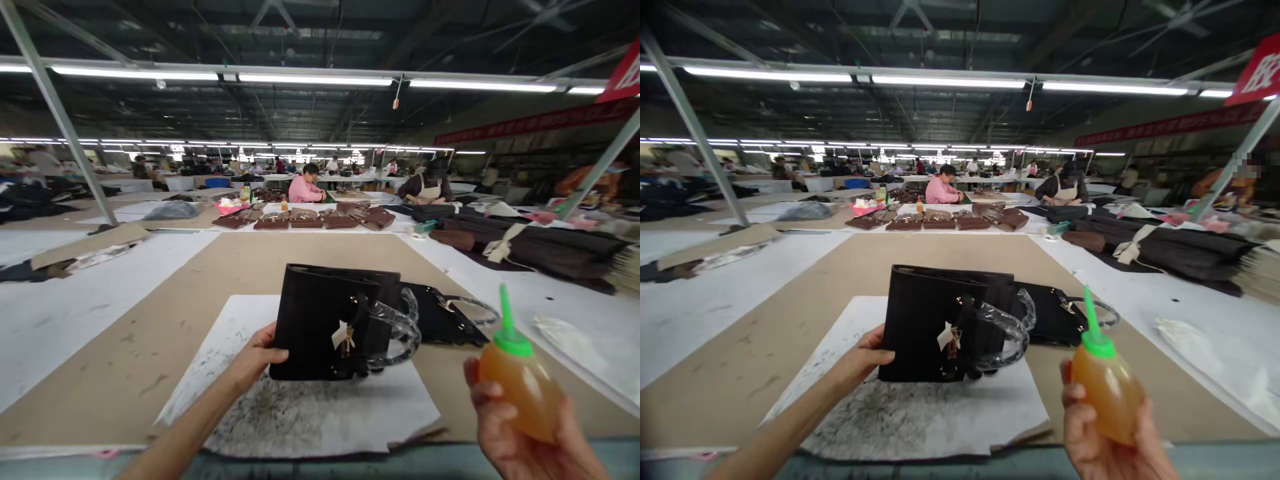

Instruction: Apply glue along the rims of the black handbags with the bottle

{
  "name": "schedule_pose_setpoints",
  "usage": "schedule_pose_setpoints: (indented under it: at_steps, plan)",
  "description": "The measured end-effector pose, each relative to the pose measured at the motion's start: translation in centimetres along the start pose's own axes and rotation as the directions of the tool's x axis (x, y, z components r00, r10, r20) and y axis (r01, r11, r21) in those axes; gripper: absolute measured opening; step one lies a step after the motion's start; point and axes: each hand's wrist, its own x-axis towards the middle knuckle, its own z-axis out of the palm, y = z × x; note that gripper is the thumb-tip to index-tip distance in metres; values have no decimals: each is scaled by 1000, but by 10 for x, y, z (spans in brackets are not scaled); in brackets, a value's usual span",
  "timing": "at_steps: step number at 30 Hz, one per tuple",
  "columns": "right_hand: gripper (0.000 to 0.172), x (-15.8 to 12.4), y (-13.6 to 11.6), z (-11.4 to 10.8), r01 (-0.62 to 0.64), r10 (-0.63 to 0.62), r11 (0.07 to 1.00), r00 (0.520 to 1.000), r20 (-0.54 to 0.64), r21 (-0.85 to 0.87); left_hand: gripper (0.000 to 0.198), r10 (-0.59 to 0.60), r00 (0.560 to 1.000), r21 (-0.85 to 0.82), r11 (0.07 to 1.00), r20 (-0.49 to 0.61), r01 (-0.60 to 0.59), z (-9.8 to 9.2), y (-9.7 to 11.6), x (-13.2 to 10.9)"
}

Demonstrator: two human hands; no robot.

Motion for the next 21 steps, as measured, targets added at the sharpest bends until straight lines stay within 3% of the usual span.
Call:
schedule_pose_setpoints:
  at_steps: [3,6,9,12,15,19,21]
  plan:
    - [43,-6,31,50,20,-20,1000,999,-44,10,56,43,999,20,999,7,-43,5,-4,-19]
    - [43,-6,53,90,39,-40,999,994,-104,-5,63,21,1000,73,997,7,-22,9,-5,-32]
    - [42,-5,66,117,49,-49,999,998,-31,-10,74,-5,1000,163,987,10,4,8,-3,-43]
    - [39,-8,74,136,46,-44,998,998,52,-37,75,-33,997,264,964,76,12,7,5,-51]
    - [39,-14,84,152,12,-1,997,990,141,-80,72,-62,981,254,967,181,14,12,21,-52]
    - [39,-22,103,159,-82,106,989,974,200,-124,50,-9,990,236,971,143,-25,23,48,-45]
    - [35,-22,110,157,-111,136,985,971,198,-131,52,57,990,245,966,128,-88,28,64,-37]
